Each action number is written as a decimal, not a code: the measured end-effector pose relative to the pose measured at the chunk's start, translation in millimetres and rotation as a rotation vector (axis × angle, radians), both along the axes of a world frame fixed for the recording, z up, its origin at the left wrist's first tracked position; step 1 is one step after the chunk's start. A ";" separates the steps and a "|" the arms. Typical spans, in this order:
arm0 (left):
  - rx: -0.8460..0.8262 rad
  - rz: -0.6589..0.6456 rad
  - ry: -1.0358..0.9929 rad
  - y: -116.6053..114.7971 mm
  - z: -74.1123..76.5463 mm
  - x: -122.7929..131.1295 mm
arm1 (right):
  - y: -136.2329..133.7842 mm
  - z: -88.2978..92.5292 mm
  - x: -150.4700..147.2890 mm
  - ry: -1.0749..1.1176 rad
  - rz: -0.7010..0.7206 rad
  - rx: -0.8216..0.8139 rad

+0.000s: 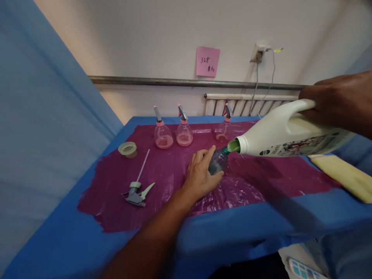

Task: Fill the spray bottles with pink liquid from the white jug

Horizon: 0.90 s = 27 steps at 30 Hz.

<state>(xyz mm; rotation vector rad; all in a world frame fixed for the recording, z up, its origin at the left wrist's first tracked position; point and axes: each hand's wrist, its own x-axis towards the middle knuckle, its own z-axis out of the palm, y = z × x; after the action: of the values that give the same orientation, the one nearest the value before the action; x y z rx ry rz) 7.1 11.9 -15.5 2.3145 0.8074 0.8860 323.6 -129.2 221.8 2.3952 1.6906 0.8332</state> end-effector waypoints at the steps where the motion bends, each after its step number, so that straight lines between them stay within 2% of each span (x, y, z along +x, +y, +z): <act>1: 0.000 0.003 0.001 -0.2 0.2 0.1 | -0.2 0.7 -0.6 -0.011 -0.007 -0.015; 6: 0.005 0.003 0.003 -0.9 0.9 -0.2 | 1.8 0.0 0.7 -0.074 -0.026 -0.029; 27: 0.015 0.000 -0.006 1.8 -3.8 -1.6 | 2.1 4.7 -9.6 -0.054 -0.039 -0.033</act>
<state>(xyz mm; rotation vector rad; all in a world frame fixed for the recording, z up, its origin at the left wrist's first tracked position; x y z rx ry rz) 5.5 13.7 -19.3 2.3239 0.8007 0.9011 313.9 -127.1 226.5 2.3542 1.6196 0.8505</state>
